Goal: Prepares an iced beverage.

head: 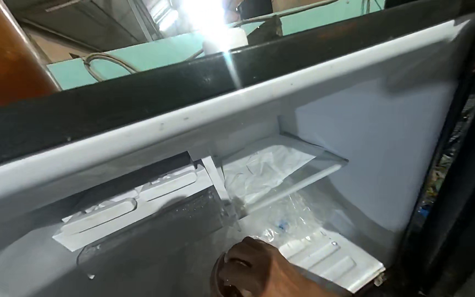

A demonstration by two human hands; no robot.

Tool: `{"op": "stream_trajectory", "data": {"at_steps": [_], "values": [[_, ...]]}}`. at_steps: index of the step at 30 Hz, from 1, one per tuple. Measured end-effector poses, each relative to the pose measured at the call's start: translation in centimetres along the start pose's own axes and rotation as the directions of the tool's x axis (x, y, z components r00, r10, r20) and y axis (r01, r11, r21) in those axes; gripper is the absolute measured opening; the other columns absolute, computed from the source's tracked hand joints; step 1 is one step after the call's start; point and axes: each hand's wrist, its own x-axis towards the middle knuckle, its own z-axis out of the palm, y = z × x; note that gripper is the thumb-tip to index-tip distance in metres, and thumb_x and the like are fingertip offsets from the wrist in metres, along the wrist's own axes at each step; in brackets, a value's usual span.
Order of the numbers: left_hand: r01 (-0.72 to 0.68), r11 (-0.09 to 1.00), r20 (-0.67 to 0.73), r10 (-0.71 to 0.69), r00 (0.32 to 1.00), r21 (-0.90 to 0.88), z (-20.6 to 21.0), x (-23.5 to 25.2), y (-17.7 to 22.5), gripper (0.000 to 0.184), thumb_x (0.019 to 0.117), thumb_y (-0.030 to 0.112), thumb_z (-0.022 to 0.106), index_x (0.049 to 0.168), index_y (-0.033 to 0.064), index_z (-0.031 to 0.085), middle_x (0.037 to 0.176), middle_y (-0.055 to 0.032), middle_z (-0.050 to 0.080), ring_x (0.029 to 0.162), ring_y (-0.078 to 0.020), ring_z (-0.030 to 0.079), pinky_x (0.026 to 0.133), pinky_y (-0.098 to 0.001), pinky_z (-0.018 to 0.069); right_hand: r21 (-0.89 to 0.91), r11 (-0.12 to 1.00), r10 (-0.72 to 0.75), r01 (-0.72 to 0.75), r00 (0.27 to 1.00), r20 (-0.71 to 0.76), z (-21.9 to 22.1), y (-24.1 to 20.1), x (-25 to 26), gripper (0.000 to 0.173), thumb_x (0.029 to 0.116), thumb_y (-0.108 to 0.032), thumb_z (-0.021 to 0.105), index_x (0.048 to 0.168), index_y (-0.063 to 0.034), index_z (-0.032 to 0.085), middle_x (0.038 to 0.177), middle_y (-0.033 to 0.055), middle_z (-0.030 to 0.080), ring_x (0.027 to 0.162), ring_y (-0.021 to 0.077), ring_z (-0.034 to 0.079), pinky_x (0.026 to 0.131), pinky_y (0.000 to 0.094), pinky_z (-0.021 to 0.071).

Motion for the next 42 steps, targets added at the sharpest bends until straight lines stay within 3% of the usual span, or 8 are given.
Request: {"op": "stream_trajectory", "data": {"at_steps": [3, 6, 10, 15, 21, 28, 33, 42], "values": [[0.005, 1.000, -0.041, -0.005, 0.999, 0.001, 0.6, 0.4, -0.1, 0.116, 0.0655, 0.027, 0.092, 0.145, -0.0180, 0.020, 0.134, -0.0251, 0.050, 0.120, -0.0122, 0.058, 0.100, -0.0257, 0.0513, -0.002, 0.994, 0.107, -0.111, 0.965, -0.239, -1.2, 0.4, -0.7, 0.017, 0.0962, -0.008, 0.059, 0.090, -0.0015, 0.073, 0.093, 0.0144, 0.072, 0.093, 0.0219, 0.070, 0.086, 0.0291, 0.0575], [0.010, 0.994, -0.098, 0.000, 0.995, 0.107, 1.3, 0.7, 0.2, 0.112, 0.0650, 0.026, 0.089, 0.144, -0.0195, 0.024, 0.134, -0.0309, 0.050, 0.122, -0.0169, 0.056, 0.103, -0.0277, 0.0490, -0.203, 0.903, 0.306, -0.379, 0.898, -0.316, -2.4, 4.4, -2.7, 0.016, 0.0905, -0.008, 0.059, 0.088, -0.0010, 0.072, 0.088, 0.0120, 0.070, 0.075, 0.0160, 0.070, 0.068, 0.0263, 0.0595], [0.071, 0.982, -0.160, -0.043, 0.986, 0.177, 2.0, 0.9, 1.3, 0.100, 0.0663, 0.019, 0.087, 0.142, -0.0183, 0.033, 0.130, -0.0312, 0.055, 0.117, -0.0195, 0.060, 0.100, -0.0287, 0.0501, -0.393, 0.685, 0.698, -0.614, 0.707, 0.112, -3.1, 8.4, -3.8, 0.022, 0.0922, 0.007, 0.055, 0.106, 0.0109, 0.071, 0.109, 0.0271, 0.068, 0.099, 0.0396, 0.070, 0.086, 0.0469, 0.0589], [0.063, 0.998, -0.138, -0.061, 0.989, 0.010, 1.6, 1.1, 1.5, 0.092, 0.0706, 0.009, 0.082, 0.142, -0.0180, 0.029, 0.128, -0.0237, 0.053, 0.114, -0.0092, 0.058, 0.098, -0.0224, 0.0495, -0.610, 0.585, 0.809, -0.535, 0.333, 0.484, -2.5, 10.6, -1.5, 0.042, 0.1012, 0.009, 0.042, 0.142, 0.0133, 0.050, 0.153, 0.0320, 0.042, 0.146, 0.0461, 0.037, 0.118, 0.0485, 0.0364], [0.001, 0.992, -0.097, 0.012, 0.995, 0.126, 0.9, 0.8, 0.6, 0.104, 0.0684, 0.026, 0.085, 0.140, -0.0241, 0.029, 0.135, -0.0352, 0.049, 0.126, -0.0180, 0.054, 0.106, -0.0257, 0.0460, -0.659, 0.587, 0.789, -0.470, 0.148, 0.597, -2.9, 11.3, 0.5, 0.050, 0.0984, 0.000, 0.055, 0.146, 0.0105, 0.046, 0.157, 0.0326, 0.034, 0.146, 0.0501, 0.034, 0.115, 0.0597, 0.0355], [-0.019, 0.992, -0.064, 0.027, 0.998, 0.124, 0.7, 0.9, 0.4, 0.104, 0.0685, 0.026, 0.087, 0.142, -0.0218, 0.030, 0.135, -0.0320, 0.050, 0.125, -0.0155, 0.054, 0.106, -0.0254, 0.0448, -0.607, 0.599, 0.744, -0.522, 0.082, 0.663, -3.0, 12.7, 1.3, 0.061, 0.0949, -0.016, 0.072, 0.140, 0.0174, 0.047, 0.148, 0.0382, 0.042, 0.137, 0.0509, 0.045, 0.111, 0.0633, 0.0382], [-0.066, 0.981, -0.067, 0.080, 0.995, 0.184, 0.5, 0.7, -0.3, 0.107, 0.0708, 0.039, 0.085, 0.139, -0.0241, 0.032, 0.133, -0.0366, 0.050, 0.125, -0.0183, 0.055, 0.106, -0.0262, 0.0456, -0.594, 0.615, 0.756, -0.519, 0.172, 0.632, -3.1, 11.9, 1.2, 0.068, 0.0855, -0.009, 0.079, 0.144, 0.0093, 0.049, 0.147, 0.0363, 0.043, 0.131, 0.0510, 0.051, 0.106, 0.0618, 0.0447], [0.020, 0.991, -0.051, -0.014, 0.999, 0.130, 0.9, 1.1, 0.6, 0.102, 0.0687, 0.022, 0.085, 0.143, -0.0200, 0.029, 0.135, -0.0315, 0.049, 0.124, -0.0158, 0.054, 0.105, -0.0254, 0.0450, -0.551, 0.650, 0.735, -0.523, 0.246, 0.632, -3.1, 11.8, 0.3, 0.061, 0.0878, -0.008, 0.076, 0.140, 0.0110, 0.051, 0.152, 0.0363, 0.037, 0.127, 0.0510, 0.055, 0.105, 0.0587, 0.0471]]}}
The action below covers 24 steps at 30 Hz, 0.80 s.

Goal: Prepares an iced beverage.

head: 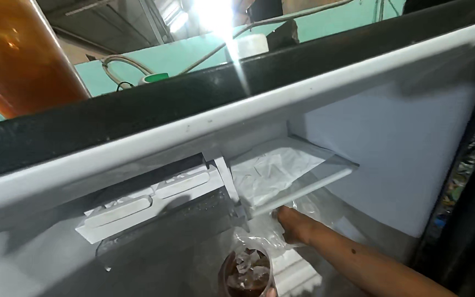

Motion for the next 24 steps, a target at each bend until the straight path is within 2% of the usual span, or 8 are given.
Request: {"op": "stream_trajectory", "data": {"at_steps": [3, 6, 9, 11, 15, 17, 20, 24], "values": [[-0.004, 1.000, 0.004, 0.004, 1.000, 0.024, -0.1, 0.0, 0.2, 0.101, 0.0696, 0.023, 0.084, 0.143, -0.0202, 0.030, 0.137, -0.0328, 0.048, 0.125, -0.0178, 0.054, 0.106, -0.0270, 0.0445, 0.011, 0.997, -0.073, 0.073, 0.997, -0.014, 0.2, 0.6, -0.1, 0.049, 0.0898, -0.007, 0.072, 0.132, 0.0121, 0.057, 0.143, 0.0354, 0.047, 0.125, 0.0508, 0.055, 0.104, 0.0612, 0.0463], [-0.018, 1.000, -0.001, 0.019, 1.000, 0.017, -0.1, 0.1, 0.0, 0.101, 0.0704, 0.022, 0.085, 0.143, -0.0206, 0.029, 0.136, -0.0323, 0.050, 0.124, -0.0183, 0.055, 0.106, -0.0276, 0.0457, 0.019, 0.996, -0.084, 0.084, 0.996, 0.002, 0.3, 0.8, 0.4, 0.050, 0.0901, -0.007, 0.073, 0.134, 0.0101, 0.057, 0.142, 0.0346, 0.050, 0.129, 0.0508, 0.053, 0.106, 0.0631, 0.0437], [-0.026, 0.999, 0.008, 0.026, 1.000, -0.023, 0.0, -0.1, -0.4, 0.102, 0.0714, 0.022, 0.084, 0.143, -0.0209, 0.027, 0.137, -0.0318, 0.048, 0.126, -0.0182, 0.053, 0.107, -0.0282, 0.0447, 0.038, 0.992, -0.120, 0.121, 0.992, -0.038, 1.1, 1.5, 1.2, 0.055, 0.0843, -0.004, 0.078, 0.135, 0.0060, 0.059, 0.141, 0.0323, 0.052, 0.128, 0.0488, 0.054, 0.106, 0.0625, 0.0445], [-0.035, 0.999, 0.010, 0.035, 0.999, -0.015, -0.1, 0.0, -0.3, 0.101, 0.0723, 0.023, 0.084, 0.143, -0.0210, 0.028, 0.137, -0.0330, 0.048, 0.126, -0.0189, 0.053, 0.108, -0.0286, 0.0442, 0.063, 0.986, -0.151, 0.155, 0.987, -0.060, 1.0, 2.0, 1.3, 0.054, 0.0828, -0.005, 0.079, 0.133, 0.0066, 0.061, 0.140, 0.0323, 0.053, 0.129, 0.0485, 0.054, 0.108, 0.0619, 0.0434], [-0.084, 0.996, 0.009, 0.084, 0.996, 0.024, -0.3, 0.0, -0.8, 0.097, 0.0743, 0.025, 0.084, 0.142, -0.0210, 0.031, 0.139, -0.0340, 0.047, 0.127, -0.0168, 0.052, 0.108, -0.0262, 0.0427, 0.136, 0.954, -0.239, 0.268, 0.951, -0.199, 0.6, 3.2, 0.2, 0.047, 0.0798, -0.004, 0.080, 0.122, 0.0105, 0.065, 0.130, 0.0330, 0.059, 0.124, 0.0482, 0.056, 0.107, 0.0606, 0.0434], [-0.106, 0.994, 0.006, 0.106, 0.994, 0.023, -0.3, 0.0, -1.1, 0.097, 0.0748, 0.026, 0.085, 0.141, -0.0209, 0.032, 0.139, -0.0336, 0.046, 0.128, -0.0147, 0.051, 0.108, -0.0244, 0.0421, 0.151, 0.949, -0.234, 0.277, 0.940, -0.249, 0.2, 3.3, -0.6, 0.045, 0.0811, -0.002, 0.078, 0.123, 0.0094, 0.065, 0.129, 0.0304, 0.061, 0.124, 0.0450, 0.058, 0.107, 0.0573, 0.0446], [-0.108, 0.994, -0.001, 0.108, 0.994, 0.016, -0.2, 0.0, -0.9, 0.097, 0.0739, 0.024, 0.085, 0.141, -0.0215, 0.032, 0.138, -0.0337, 0.047, 0.127, -0.0141, 0.052, 0.107, -0.0239, 0.0426, 0.195, 0.937, -0.207, 0.288, 0.912, -0.355, 0.2, 3.3, -1.8, 0.042, 0.0803, -0.002, 0.077, 0.120, 0.0082, 0.067, 0.122, 0.0278, 0.065, 0.115, 0.0414, 0.063, 0.101, 0.0537, 0.0492], [-0.057, 0.998, 0.003, 0.057, 0.998, 0.009, -0.1, 0.0, 0.0, 0.097, 0.0711, 0.021, 0.085, 0.140, -0.0227, 0.032, 0.134, -0.0335, 0.050, 0.123, -0.0147, 0.055, 0.105, -0.0243, 0.0451, 0.344, 0.890, -0.091, 0.298, 0.858, -0.506, 0.6, 3.4, -4.3, 0.040, 0.0795, -0.003, 0.078, 0.117, 0.0060, 0.069, 0.118, 0.0252, 0.067, 0.097, 0.0335, 0.068, 0.084, 0.0443, 0.0582]]}}
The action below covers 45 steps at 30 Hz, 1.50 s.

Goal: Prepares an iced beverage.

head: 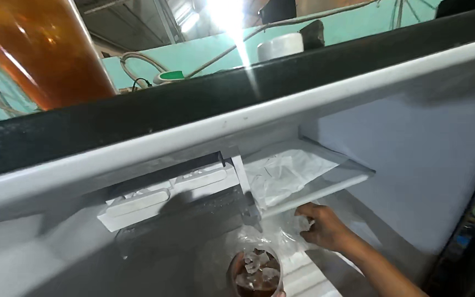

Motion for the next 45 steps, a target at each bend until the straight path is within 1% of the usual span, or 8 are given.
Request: {"op": "stream_trajectory", "data": {"at_steps": [3, 7, 12, 16, 26, 32, 37, 45], "values": [[0.041, 0.999, -0.003, -0.041, 0.999, -0.035, 0.0, -0.1, 0.3, 0.098, 0.0689, 0.017, 0.086, 0.141, -0.0211, 0.032, 0.134, -0.0315, 0.051, 0.122, -0.0141, 0.056, 0.104, -0.0246, 0.0466, 0.157, 0.984, -0.060, 0.087, 0.984, -0.169, -0.1, -1.3, -2.3, 0.037, 0.0761, -0.008, 0.080, 0.112, 0.0005, 0.072, 0.114, 0.0163, 0.069, 0.085, 0.0196, 0.070, 0.069, 0.0335, 0.0615], [0.054, 0.997, -0.028, -0.056, 0.998, -0.061, 0.3, -0.3, 0.7, 0.099, 0.0664, 0.016, 0.087, 0.141, -0.0200, 0.033, 0.133, -0.0291, 0.053, 0.119, -0.0112, 0.058, 0.101, -0.0229, 0.0488, 0.178, 0.895, -0.350, 0.408, 0.892, -0.285, 0.8, -4.8, -3.8, 0.036, 0.0813, -0.015, 0.079, 0.115, -0.0024, 0.074, 0.122, 0.0129, 0.069, 0.098, 0.0108, 0.072, 0.074, 0.0250, 0.0637], [0.087, 0.996, -0.058, -0.089, 0.994, -0.035, 0.5, -0.1, 1.6, 0.097, 0.0644, 0.012, 0.085, 0.141, -0.0199, 0.034, 0.130, -0.0297, 0.054, 0.117, -0.0136, 0.059, 0.100, -0.0235, 0.0484, -0.138, 0.762, -0.642, 0.632, 0.766, -0.034, 2.1, -9.4, -3.4, 0.036, 0.0952, -0.011, 0.066, 0.128, 0.0018, 0.067, 0.131, 0.0228, 0.065, 0.116, 0.0287, 0.068, 0.097, 0.0328, 0.0563], [0.077, 0.994, -0.098, -0.085, 0.992, -0.081, 0.8, 0.0, 1.3, 0.100, 0.0601, 0.008, 0.088, 0.140, -0.0212, 0.035, 0.131, -0.0293, 0.055, 0.118, -0.0122, 0.059, 0.101, -0.0225, 0.0480, -0.231, 0.693, -0.663, 0.684, 0.729, 0.169, 3.0, -10.6, -3.1, 0.047, 0.0842, 0.011, 0.063, 0.131, 0.0072, 0.064, 0.129, 0.0239, 0.066, 0.122, 0.0368, 0.064, 0.106, 0.0386, 0.0513], [0.029, 0.975, -0.069, -0.045, 0.997, -0.219, 0.8, -0.3, 2.6, 0.097, 0.0600, 0.002, 0.088, 0.137, -0.0217, 0.034, 0.125, -0.0235, 0.059, 0.112, -0.0051, 0.062, 0.099, -0.0187, 0.0500, 0.044, 0.782, -0.602, 0.622, 0.734, 0.313, 0.8, -12.4, -1.4, 0.037, 0.0795, 0.013, 0.069, 0.115, 0.0029, 0.068, 0.123, 0.0235, 0.066, 0.111, 0.0360, 0.068, 0.093, 0.0468, 0.0579], [-0.011, 0.973, -0.059, -0.002, 0.998, -0.231, 0.5, -0.3, 2.9, 0.095, 0.0616, 0.005, 0.086, 0.138, -0.0201, 0.036, 0.125, -0.0220, 0.059, 0.111, -0.0045, 0.062, 0.096, -0.0188, 0.0513, -0.104, 0.715, -0.664, 0.691, 0.718, 0.208, -0.9, -13.2, -1.1, 0.026, 0.0862, 0.013, 0.058, 0.098, -0.0017, 0.075, 0.099, 0.0173, 0.069, 0.088, 0.0267, 0.070, 0.079, 0.0359, 0.0599], [0.004, 0.970, -0.051, -0.017, 0.999, -0.243, 0.2, -0.5, 3.6, 0.094, 0.0608, 0.004, 0.086, 0.138, -0.0191, 0.036, 0.123, -0.0200, 0.060, 0.109, -0.0041, 0.063, 0.095, -0.0187, 0.0522, -0.224, 0.714, -0.623, 0.663, 0.748, 0.228, -0.7, -13.9, -1.6, 0.003, 0.0897, -0.003, 0.067, 0.092, -0.0037, 0.066, 0.075, 0.0125, 0.065, 0.067, 0.0288, 0.068, 0.060, 0.0453, 0.0568], [-0.023, 0.982, -0.043, 0.016, 0.999, -0.189, -0.3, -0.7, 3.4, 0.095, 0.0635, 0.012, 0.088, 0.137, -0.0207, 0.038, 0.124, -0.0248, 0.059, 0.110, -0.0068, 0.062, 0.097, -0.0209, 0.0506, -0.240, 0.674, -0.675, 0.699, 0.715, 0.185, -0.3, -13.3, -2.1, 0.010, 0.0805, 0.002, 0.069, 0.084, -0.0060, 0.074, 0.086, 0.0118, 0.068, 0.074, 0.0273, 0.070, 0.059, 0.0441, 0.0581]]}}
